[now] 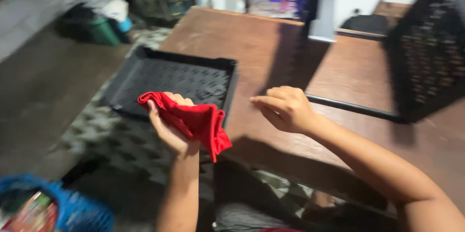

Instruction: The person assembles a multi-tiered plastic tray unit by inserting rods into slots on perforated trays and securing them with clips. They then wipe the rods and trays with a red cloth.

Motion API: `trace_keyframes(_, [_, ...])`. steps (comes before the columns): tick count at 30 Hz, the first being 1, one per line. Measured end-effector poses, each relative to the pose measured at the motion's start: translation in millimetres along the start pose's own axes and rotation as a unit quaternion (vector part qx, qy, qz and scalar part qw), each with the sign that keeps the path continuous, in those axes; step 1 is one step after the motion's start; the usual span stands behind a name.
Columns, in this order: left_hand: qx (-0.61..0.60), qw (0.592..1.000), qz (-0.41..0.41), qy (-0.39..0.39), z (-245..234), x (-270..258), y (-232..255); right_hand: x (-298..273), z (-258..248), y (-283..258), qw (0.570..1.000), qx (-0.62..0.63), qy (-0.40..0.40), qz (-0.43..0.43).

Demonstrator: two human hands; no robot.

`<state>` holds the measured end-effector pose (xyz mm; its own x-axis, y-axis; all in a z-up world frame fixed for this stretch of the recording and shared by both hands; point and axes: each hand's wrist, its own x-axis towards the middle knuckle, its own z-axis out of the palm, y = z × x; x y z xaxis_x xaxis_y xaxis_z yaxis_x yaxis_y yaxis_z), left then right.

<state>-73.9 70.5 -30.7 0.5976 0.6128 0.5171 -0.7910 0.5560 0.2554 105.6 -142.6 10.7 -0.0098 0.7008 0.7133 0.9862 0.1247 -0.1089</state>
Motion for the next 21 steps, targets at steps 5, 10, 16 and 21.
trace_keyframes(5, [0.024, 0.986, -0.134, 0.098, 48.6, 5.6, -75.9, -78.6, -78.2, 23.7, 0.993, -0.095, 0.028, 0.060])
trace_keyframes(10, [0.246, 0.961, -0.119, -0.045, 87.2, 10.1, -161.2, -150.8, -130.7, 50.3, 0.968, -0.190, 0.044, 0.158])
trace_keyframes(16, [0.549, 0.702, 0.168, -0.421, 107.1, 18.2, -239.3, -191.8, -117.2, 87.9, 0.945, -0.213, -0.059, 0.241])
trace_keyframes(21, [0.624, 0.536, 0.197, -0.533, 81.2, 19.9, -267.9, -207.9, -83.4, 98.8, 0.947, -0.206, -0.025, 0.247])
